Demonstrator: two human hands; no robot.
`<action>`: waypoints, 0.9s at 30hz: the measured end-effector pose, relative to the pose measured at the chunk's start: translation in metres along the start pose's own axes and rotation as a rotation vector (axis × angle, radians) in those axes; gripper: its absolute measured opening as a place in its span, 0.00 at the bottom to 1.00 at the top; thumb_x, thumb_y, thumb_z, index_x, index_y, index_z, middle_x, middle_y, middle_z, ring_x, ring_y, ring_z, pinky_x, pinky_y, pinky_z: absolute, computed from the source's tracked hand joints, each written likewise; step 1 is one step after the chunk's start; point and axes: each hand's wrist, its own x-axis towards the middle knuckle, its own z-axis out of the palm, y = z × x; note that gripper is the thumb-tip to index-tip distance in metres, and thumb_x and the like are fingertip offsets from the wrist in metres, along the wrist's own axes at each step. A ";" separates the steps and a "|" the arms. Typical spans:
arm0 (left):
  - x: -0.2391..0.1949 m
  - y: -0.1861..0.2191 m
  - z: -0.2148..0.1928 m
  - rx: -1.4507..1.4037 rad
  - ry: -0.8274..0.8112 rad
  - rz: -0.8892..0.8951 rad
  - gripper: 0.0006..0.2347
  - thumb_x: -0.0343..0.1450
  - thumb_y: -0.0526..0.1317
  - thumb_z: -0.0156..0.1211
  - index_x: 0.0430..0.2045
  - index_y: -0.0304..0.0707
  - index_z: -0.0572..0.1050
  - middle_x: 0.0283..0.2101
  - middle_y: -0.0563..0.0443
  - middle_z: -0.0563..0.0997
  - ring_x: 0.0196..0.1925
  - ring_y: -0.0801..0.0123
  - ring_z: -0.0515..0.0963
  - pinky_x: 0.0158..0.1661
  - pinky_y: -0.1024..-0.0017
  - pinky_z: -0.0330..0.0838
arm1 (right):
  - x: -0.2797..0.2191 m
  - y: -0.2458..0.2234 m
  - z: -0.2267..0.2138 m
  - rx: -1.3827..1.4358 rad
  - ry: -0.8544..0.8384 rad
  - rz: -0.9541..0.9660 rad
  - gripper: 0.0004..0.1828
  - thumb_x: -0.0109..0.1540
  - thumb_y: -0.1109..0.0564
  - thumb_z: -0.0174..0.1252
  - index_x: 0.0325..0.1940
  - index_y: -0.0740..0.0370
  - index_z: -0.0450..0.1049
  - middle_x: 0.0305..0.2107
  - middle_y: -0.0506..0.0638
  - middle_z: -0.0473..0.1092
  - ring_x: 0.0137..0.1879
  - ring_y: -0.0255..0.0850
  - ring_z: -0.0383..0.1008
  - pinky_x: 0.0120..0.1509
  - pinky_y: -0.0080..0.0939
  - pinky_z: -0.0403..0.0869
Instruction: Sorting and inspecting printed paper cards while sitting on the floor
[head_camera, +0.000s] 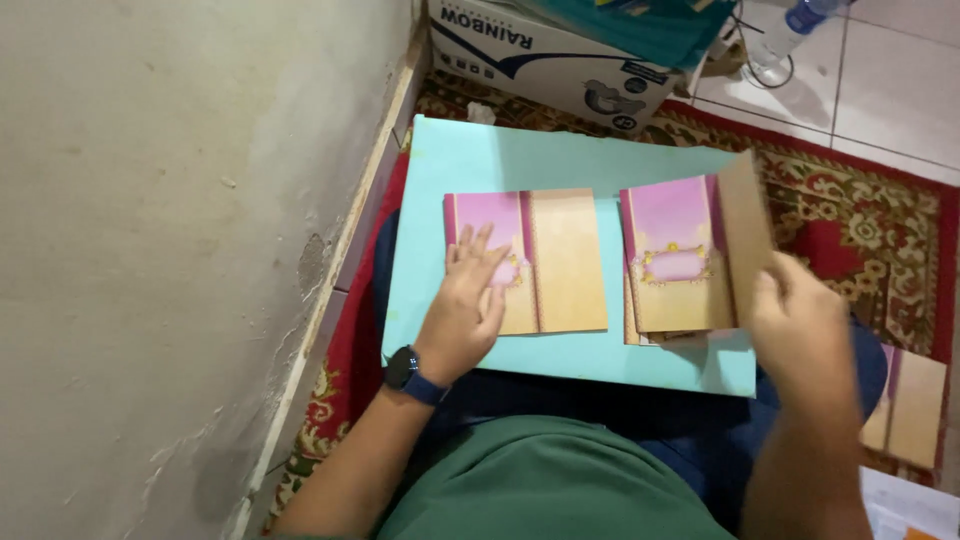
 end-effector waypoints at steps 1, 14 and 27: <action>0.000 0.000 -0.009 0.001 0.008 -0.009 0.22 0.65 0.27 0.50 0.57 0.26 0.69 0.70 0.29 0.63 0.76 0.38 0.53 0.72 0.50 0.44 | -0.006 0.002 -0.005 -0.004 -0.007 -0.010 0.21 0.69 0.63 0.50 0.66 0.73 0.71 0.46 0.72 0.75 0.41 0.61 0.78 0.43 0.56 0.75; -0.022 -0.056 -0.010 0.129 0.048 -0.234 0.20 0.77 0.36 0.40 0.65 0.29 0.63 0.69 0.28 0.63 0.73 0.34 0.56 0.69 0.40 0.41 | -0.004 -0.002 0.128 0.886 -0.161 -0.144 0.15 0.70 0.59 0.54 0.61 0.62 0.69 0.34 0.56 0.74 0.35 0.38 0.72 0.36 0.38 0.74; -0.021 -0.054 0.006 0.495 -0.025 -0.166 0.29 0.74 0.51 0.49 0.67 0.28 0.60 0.71 0.28 0.60 0.74 0.36 0.57 0.68 0.39 0.40 | -0.010 -0.026 0.143 0.750 -0.315 -0.105 0.22 0.68 0.61 0.52 0.68 0.60 0.67 0.33 0.64 0.76 0.34 0.48 0.77 0.35 0.47 0.78</action>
